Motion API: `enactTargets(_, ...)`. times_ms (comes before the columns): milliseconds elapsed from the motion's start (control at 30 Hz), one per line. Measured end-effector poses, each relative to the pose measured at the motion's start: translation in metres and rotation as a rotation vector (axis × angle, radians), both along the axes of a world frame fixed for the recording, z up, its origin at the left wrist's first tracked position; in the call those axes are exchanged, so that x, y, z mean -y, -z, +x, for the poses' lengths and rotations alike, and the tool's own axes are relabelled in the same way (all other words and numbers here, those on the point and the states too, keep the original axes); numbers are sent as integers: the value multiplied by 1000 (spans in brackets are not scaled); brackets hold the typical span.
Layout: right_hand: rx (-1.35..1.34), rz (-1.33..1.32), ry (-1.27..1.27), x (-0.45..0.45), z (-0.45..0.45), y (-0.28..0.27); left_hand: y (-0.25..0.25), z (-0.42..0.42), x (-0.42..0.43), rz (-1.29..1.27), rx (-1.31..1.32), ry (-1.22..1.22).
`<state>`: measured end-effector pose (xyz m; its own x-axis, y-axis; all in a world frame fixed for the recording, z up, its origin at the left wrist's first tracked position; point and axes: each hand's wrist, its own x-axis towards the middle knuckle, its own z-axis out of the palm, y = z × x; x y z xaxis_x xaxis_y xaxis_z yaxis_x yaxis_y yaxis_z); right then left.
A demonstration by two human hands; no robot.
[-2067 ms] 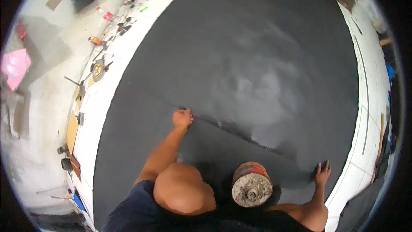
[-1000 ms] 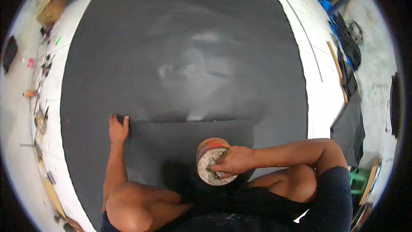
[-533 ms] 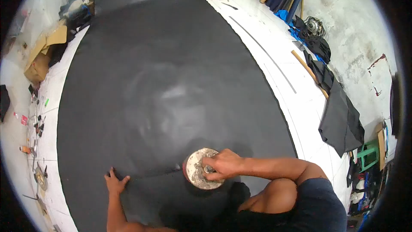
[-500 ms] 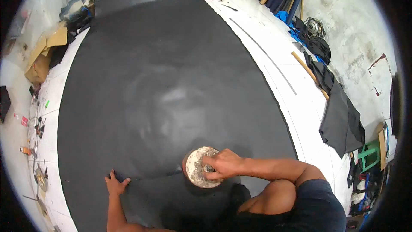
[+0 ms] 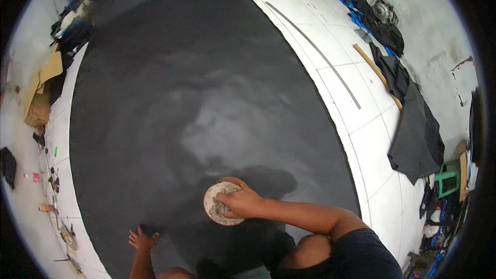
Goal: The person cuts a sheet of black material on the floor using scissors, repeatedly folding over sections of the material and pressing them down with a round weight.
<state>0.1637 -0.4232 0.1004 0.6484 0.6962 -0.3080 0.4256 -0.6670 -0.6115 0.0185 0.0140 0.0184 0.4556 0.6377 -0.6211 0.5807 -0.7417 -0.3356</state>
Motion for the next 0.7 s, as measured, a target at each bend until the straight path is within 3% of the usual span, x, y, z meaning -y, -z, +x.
enactTargets(33,-18,-24,-78,2,1,2,-6,-2,6,101,-8,123)
enactTargets(133,-87,119,-58,34,-8,-12,-82,34,83,-351,228,-24)
enactTargets(233,-310,245,93,71,-27,-95,-179,41,162,-636,226,-97)
enactTargets(300,-187,167,442,105,-75,-127,-241,29,180,-644,172,-90)
enactTargets(367,-522,-28,597,153,-105,-202,-289,4,187,-599,111,-63)
enactTargets(467,-483,-166,796,234,-216,-212,-388,-15,215,-458,-10,-74)
enactTargets(533,-732,-286,836,287,-245,-268,-454,-6,247,-503,-96,-44)
enactTargets(600,-983,-442,831,341,-264,-318,-481,-4,266,-545,-179,-28)
enactTargets(700,-967,-646,841,414,-314,-325,-470,10,297,-761,-202,-168)
